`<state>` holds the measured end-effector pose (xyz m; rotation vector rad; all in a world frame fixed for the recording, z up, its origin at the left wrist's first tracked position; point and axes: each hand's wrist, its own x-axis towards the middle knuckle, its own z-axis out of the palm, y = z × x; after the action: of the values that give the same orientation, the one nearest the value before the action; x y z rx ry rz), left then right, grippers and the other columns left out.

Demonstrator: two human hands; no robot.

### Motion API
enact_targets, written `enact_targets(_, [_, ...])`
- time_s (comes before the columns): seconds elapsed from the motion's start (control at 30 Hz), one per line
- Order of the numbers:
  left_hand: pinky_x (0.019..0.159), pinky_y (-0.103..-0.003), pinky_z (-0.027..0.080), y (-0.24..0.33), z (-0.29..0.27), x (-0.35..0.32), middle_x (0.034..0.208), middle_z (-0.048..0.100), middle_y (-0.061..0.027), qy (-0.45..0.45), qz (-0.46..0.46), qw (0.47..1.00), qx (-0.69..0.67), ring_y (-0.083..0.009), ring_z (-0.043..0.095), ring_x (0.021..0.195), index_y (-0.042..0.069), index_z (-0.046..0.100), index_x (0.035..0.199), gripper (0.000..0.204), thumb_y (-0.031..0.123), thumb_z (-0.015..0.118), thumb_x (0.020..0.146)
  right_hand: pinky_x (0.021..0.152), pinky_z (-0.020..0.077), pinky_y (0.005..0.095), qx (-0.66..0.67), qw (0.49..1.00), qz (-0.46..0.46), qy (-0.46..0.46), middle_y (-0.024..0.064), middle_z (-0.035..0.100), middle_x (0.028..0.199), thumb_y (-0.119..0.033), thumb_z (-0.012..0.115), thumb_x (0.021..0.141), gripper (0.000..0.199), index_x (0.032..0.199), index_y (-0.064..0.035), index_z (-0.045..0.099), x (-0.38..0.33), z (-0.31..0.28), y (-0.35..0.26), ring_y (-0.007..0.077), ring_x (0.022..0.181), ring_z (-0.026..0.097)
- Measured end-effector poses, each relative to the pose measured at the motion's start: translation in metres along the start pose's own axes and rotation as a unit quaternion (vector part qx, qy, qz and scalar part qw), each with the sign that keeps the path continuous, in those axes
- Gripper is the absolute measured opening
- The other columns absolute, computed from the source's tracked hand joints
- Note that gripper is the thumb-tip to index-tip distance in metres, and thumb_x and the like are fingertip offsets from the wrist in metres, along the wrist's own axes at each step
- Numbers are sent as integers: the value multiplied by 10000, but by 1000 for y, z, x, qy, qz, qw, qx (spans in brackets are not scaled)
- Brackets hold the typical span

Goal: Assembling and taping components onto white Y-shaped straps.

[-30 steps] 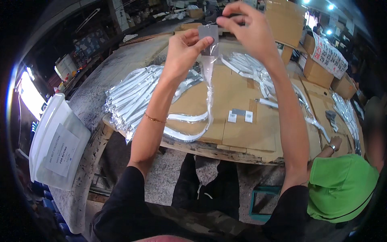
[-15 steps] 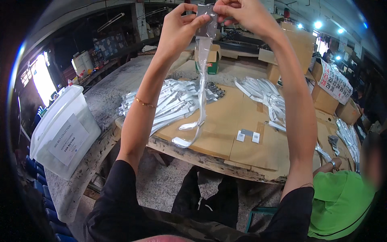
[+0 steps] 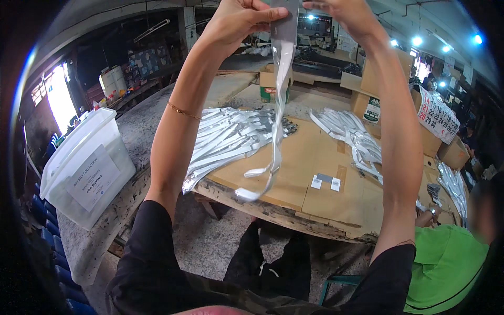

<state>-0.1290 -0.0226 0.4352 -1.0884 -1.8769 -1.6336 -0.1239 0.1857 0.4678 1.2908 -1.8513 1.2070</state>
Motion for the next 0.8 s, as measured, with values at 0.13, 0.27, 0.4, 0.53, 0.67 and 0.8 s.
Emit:
enact_targets(0.13, [418,-228,378,-3,2,3,569,584,-33,-9,8,1000,25,-86,503,478,46,589,621,271,147,774,790,730,493,278,-81,996,18,-18,8,619,856,-157,660,885,133,962,-54,625,11,1,-19,112,812,581])
enact_targets(0.27, [411,-232,368,-9,2,4,580,583,-38,24,5,999,-29,-83,503,486,43,588,628,265,141,761,804,698,508,274,-139,988,73,16,23,621,832,-130,646,889,121,968,-42,619,3,15,-38,115,775,593])
enact_targets(0.4, [416,-236,380,-15,3,5,612,591,-38,67,-7,995,-74,-80,492,497,27,610,667,237,148,750,816,621,536,261,-80,992,51,83,60,645,808,-84,642,880,145,997,-7,608,0,18,-24,119,679,616])
enact_targets(0.53, [443,-219,376,1,8,-7,615,578,-20,109,-23,992,-65,-73,475,509,27,611,692,226,155,754,811,614,539,269,-51,992,96,71,81,652,821,-71,643,873,148,978,32,624,-1,18,-26,127,688,621])
enact_targets(0.67, [467,-208,375,-4,14,6,617,568,-10,125,39,991,-40,-70,477,524,39,597,685,226,145,754,807,612,521,256,-118,986,85,78,84,653,827,-59,649,863,121,945,30,646,3,17,-18,136,712,626])
enact_targets(0.8, [478,-210,378,-4,16,11,645,577,-12,108,49,993,-21,-69,480,534,15,616,752,194,139,756,803,639,512,258,-87,987,77,115,79,654,825,-52,638,863,97,932,16,647,3,15,-20,137,720,622])
